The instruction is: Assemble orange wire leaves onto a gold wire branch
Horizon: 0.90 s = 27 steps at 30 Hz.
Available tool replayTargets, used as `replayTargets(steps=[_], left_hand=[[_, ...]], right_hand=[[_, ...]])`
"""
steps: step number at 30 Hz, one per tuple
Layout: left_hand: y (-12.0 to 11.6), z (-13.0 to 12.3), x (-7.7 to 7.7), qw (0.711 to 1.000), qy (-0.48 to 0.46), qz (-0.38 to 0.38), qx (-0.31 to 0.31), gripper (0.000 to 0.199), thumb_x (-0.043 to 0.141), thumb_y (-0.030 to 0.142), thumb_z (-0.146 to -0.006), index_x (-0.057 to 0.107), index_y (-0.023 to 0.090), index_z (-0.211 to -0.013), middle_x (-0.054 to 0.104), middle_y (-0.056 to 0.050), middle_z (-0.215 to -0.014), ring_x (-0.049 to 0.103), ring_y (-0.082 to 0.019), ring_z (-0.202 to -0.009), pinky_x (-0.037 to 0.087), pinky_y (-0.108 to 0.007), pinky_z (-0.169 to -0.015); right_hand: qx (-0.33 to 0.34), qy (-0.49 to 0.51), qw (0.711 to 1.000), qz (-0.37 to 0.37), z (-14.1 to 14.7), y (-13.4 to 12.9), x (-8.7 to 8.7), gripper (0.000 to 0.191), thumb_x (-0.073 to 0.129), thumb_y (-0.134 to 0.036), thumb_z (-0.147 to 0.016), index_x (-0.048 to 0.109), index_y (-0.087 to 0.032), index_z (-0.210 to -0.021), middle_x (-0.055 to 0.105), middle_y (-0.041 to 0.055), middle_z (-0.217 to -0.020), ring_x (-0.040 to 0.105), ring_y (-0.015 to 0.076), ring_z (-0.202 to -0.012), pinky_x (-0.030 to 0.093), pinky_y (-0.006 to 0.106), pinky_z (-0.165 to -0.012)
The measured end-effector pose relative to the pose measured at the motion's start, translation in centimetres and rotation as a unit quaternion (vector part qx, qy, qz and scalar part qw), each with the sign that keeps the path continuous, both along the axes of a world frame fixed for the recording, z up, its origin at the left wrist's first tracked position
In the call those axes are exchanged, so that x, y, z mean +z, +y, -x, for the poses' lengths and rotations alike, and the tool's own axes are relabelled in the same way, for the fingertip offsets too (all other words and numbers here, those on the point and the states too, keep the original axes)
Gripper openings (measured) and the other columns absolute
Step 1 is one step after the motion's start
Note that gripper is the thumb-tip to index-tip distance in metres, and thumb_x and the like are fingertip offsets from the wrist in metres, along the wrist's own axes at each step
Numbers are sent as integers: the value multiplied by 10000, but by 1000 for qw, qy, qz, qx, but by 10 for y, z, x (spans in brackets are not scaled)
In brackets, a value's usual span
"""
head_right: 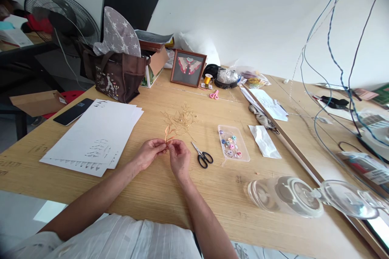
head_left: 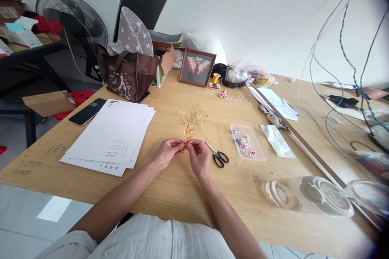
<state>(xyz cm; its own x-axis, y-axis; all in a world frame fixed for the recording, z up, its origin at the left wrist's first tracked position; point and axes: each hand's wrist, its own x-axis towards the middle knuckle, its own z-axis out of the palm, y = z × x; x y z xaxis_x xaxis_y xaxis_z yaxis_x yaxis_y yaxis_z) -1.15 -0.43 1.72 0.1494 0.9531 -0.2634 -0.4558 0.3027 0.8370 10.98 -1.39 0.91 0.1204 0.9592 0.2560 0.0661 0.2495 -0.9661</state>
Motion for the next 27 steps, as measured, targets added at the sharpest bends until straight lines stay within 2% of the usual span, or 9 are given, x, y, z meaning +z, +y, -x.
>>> replayTargets(steps=[3,7,12,20,27], left_hand=[[0,0,-2,1000,5,6,2,260,785,260,-525,666,118,-708,645,-34,-637,549,-91,-571,415,-233,-598],[1,0,-3,1000,26,2,16,284,784,275,-520,664,116,-722,651,-35,-636,538,-88,-543,407,-226,-561],[1,-1,-4,997,62,-21,29,274,767,279,-539,662,115,-732,641,-17,-604,533,-85,-534,402,-217,-548],[1,-2,-5,996,71,-47,8,213,738,284,-585,669,121,-701,622,-2,-593,502,-73,-520,364,-199,-500],[1,-2,-5,997,67,-31,5,250,748,299,-572,646,112,-704,619,-3,-590,510,-72,-519,371,-196,-501]], right_hand=[[-1,-37,999,18,-1,1,1,150,574,-300,-774,572,-165,-838,642,44,-771,613,147,-667,510,268,-620],[33,-78,995,51,-4,2,3,174,551,-312,-780,607,-152,-821,652,47,-753,618,149,-640,512,267,-610],[48,-74,993,76,-5,2,4,177,557,-310,-768,616,-143,-762,656,50,-719,626,155,-619,509,256,-596],[39,-83,993,75,-4,2,4,182,538,-298,-767,631,-150,-715,640,49,-717,602,148,-633,499,244,-596],[52,-40,993,100,-2,1,6,172,561,-298,-742,626,-142,-710,632,39,-674,598,143,-607,493,245,-589]])
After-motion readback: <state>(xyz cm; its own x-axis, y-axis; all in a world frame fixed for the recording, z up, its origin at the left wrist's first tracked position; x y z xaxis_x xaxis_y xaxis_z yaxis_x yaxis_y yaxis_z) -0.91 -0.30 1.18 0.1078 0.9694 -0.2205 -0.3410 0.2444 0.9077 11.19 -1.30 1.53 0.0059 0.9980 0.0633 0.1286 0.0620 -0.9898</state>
